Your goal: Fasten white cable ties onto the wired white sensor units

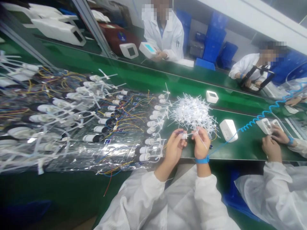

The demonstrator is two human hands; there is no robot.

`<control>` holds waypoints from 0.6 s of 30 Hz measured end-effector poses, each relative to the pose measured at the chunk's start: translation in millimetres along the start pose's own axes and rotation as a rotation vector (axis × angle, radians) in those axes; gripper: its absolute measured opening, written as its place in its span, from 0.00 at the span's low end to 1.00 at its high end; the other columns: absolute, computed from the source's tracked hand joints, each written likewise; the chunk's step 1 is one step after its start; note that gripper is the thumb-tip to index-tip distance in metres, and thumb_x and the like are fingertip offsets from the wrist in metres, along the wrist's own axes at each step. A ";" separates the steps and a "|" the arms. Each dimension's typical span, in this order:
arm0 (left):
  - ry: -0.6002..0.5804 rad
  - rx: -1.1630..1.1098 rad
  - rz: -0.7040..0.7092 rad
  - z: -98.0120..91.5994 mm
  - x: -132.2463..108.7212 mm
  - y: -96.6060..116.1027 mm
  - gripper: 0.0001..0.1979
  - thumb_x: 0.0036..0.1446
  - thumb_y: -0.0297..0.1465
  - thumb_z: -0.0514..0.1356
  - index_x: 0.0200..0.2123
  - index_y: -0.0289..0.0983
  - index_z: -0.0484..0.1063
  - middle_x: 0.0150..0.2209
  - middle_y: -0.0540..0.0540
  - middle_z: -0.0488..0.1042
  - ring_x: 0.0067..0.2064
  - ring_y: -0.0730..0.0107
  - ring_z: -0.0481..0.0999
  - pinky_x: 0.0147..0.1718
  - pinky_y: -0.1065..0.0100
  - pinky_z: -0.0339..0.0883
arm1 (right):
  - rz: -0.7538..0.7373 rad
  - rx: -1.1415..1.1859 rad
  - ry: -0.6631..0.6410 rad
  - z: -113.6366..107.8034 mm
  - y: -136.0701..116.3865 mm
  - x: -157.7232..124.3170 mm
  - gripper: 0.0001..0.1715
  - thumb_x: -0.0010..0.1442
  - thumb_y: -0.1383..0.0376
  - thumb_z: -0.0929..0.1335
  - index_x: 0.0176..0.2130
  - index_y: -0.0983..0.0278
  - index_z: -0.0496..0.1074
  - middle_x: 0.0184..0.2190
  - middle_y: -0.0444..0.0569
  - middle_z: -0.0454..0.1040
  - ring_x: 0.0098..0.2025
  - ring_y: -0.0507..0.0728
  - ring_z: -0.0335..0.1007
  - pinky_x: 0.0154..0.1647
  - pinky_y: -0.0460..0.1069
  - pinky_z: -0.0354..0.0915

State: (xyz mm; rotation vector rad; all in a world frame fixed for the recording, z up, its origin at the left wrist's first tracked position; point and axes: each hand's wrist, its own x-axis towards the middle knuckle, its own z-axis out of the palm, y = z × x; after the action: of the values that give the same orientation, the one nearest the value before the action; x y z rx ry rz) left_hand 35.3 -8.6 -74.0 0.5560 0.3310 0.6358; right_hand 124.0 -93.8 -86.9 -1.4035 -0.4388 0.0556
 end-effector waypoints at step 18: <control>-0.032 0.073 0.025 -3.8 1.3 -3.6 0.23 0.59 0.41 0.77 0.51 0.40 0.73 0.47 0.47 0.80 0.27 0.81 0.71 0.30 0.71 0.74 | 0.010 0.140 -0.018 3.8 -8.4 -0.9 0.22 0.61 0.61 0.79 0.53 0.58 0.77 0.48 0.51 0.82 0.40 0.56 0.77 0.37 0.50 0.71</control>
State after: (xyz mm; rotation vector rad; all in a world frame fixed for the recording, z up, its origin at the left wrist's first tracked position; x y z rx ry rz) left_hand 36.3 -8.7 -79.4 0.6406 0.3188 0.6405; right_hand 120.1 -92.0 -78.8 -1.2688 -0.4343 0.1049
